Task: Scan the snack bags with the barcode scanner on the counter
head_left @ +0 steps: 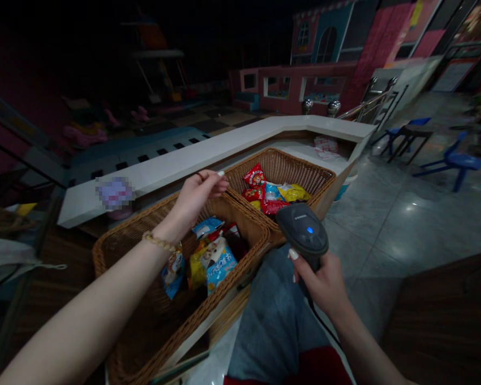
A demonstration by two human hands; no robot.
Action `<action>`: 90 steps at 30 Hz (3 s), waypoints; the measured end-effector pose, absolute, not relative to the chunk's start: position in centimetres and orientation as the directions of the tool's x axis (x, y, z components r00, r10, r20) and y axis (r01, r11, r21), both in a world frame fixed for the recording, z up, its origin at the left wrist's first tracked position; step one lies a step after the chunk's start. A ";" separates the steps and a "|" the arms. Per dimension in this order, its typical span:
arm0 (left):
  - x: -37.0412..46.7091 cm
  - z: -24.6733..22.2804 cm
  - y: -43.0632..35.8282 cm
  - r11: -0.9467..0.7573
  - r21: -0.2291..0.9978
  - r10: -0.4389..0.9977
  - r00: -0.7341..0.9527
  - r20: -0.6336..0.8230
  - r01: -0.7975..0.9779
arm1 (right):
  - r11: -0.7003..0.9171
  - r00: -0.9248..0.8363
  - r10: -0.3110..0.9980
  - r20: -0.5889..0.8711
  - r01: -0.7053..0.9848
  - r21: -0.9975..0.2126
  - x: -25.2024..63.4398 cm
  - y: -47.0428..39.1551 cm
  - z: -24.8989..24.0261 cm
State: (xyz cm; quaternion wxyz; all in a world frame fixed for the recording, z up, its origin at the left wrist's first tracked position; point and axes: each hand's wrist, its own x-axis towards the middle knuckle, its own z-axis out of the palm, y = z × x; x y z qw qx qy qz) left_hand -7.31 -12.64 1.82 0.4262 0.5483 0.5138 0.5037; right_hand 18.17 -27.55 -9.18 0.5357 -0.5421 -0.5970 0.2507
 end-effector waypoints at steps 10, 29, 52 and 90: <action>-2.0 0.3 -8.6 -0.463 0.676 0.805 0.591 0.051 0.574 | 0.256 0.224 0.914 0.338 0.326 -0.910 20.5 -27.2 -9.8; 3.9 -0.3 -6.0 -0.647 0.066 0.717 0.636 -0.285 0.760 | 0.266 0.220 0.909 0.353 0.345 -0.900 20.7 -27.4 -9.8; -8.2 -0.5 -11.7 -0.688 -0.096 0.619 0.651 0.439 0.719 | 0.394 -0.006 0.908 0.418 0.344 -0.852 16.2 -28.0 -8.0; -10.2 4.0 -10.7 -0.607 0.307 0.793 0.582 0.179 0.733 | 0.316 0.117 0.907 0.404 0.444 -0.838 18.2 -28.1 -9.2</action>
